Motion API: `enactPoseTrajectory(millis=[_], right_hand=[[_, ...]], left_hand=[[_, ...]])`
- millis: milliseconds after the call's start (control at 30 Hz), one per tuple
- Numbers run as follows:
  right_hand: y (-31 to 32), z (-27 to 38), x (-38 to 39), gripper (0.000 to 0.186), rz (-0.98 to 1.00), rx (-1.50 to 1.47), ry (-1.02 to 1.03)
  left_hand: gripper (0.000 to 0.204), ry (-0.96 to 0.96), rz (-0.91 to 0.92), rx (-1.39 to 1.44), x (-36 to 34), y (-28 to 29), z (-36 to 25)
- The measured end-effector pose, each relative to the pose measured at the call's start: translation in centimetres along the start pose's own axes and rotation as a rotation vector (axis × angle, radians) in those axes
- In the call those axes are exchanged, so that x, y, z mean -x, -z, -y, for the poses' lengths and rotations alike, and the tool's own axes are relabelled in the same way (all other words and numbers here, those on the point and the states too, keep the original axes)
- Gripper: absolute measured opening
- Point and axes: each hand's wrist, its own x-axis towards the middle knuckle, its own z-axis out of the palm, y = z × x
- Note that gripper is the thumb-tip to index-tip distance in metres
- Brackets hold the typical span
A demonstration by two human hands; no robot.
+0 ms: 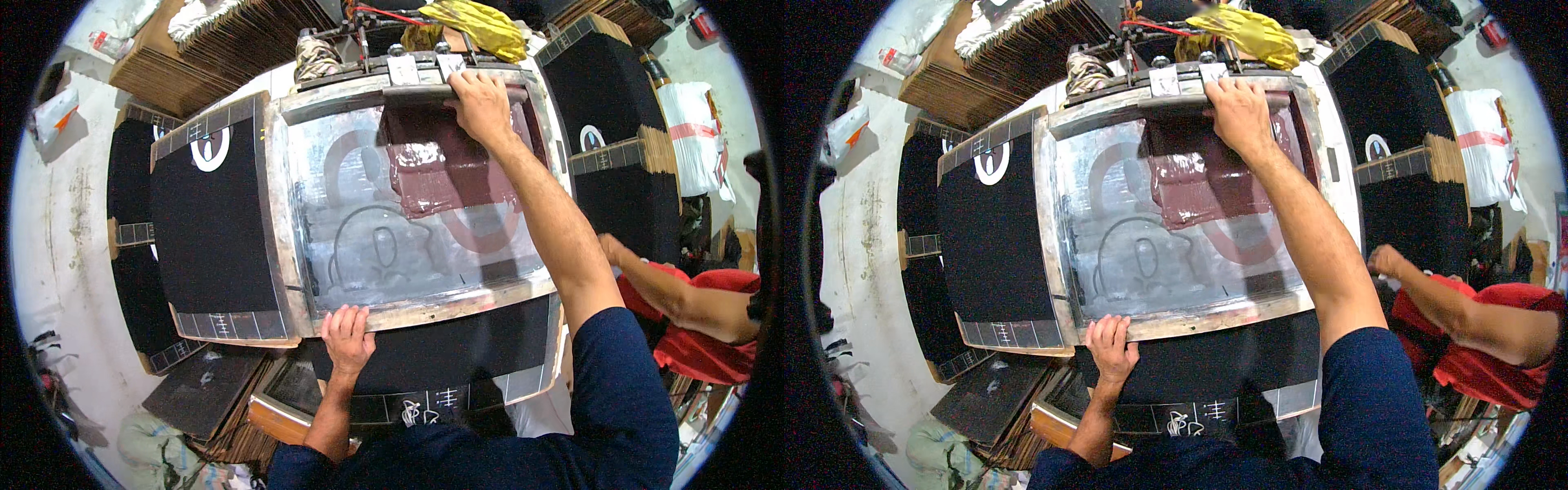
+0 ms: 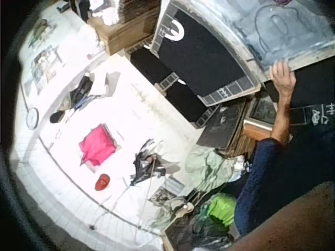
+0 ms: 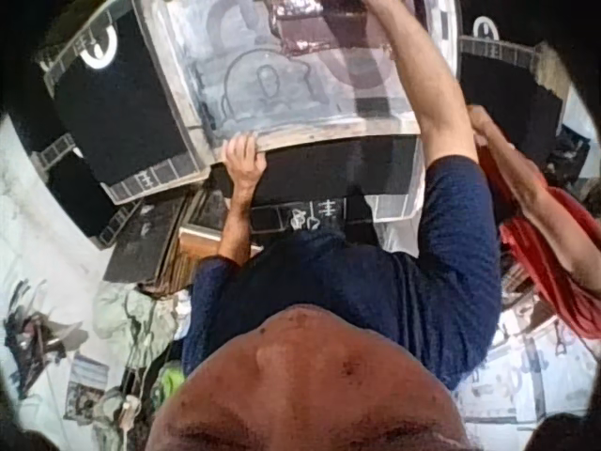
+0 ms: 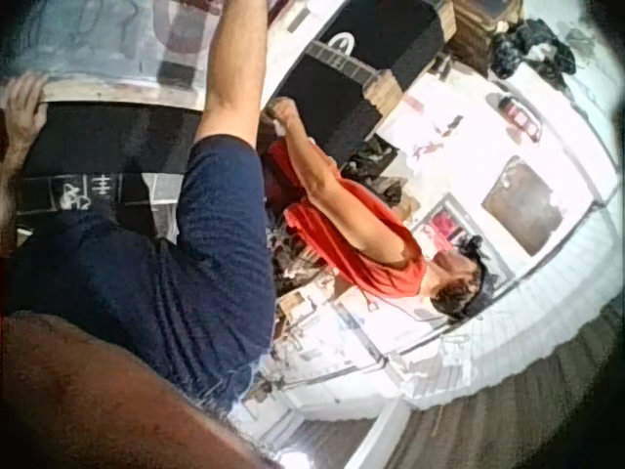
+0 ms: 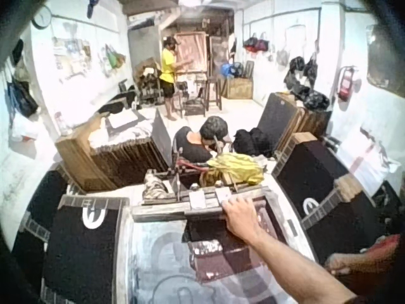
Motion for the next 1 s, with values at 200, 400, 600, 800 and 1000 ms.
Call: enactPoseTrajectory(millis=[200,400,600,800,1000], right_hand=[[3.6,3.3,7.1,0.025,0.012,0.013,-0.027],[7.1,6.6,14.6,0.025,0.010,-0.109,-0.073],[7.6,5.8,13.8,0.025,0.082,-0.093,-0.093],[8.9,3.1,7.9,0.033,0.214,-0.206,-0.093],[9.1,2.3,9.0,0.041,0.369,-0.258,-0.027]], left_hand=[[0.053,-0.007,-0.019,0.020,0.2,-0.3,0.1],[0.050,0.002,-0.010,0.007,-0.1,-0.1,-0.1],[0.047,0.014,-0.005,0.069,-2.0,2.2,-1.1],[0.044,0.033,0.055,0.228,-4.1,5.7,-1.9],[0.042,0.045,0.049,0.238,-4.8,6.3,-2.4]])
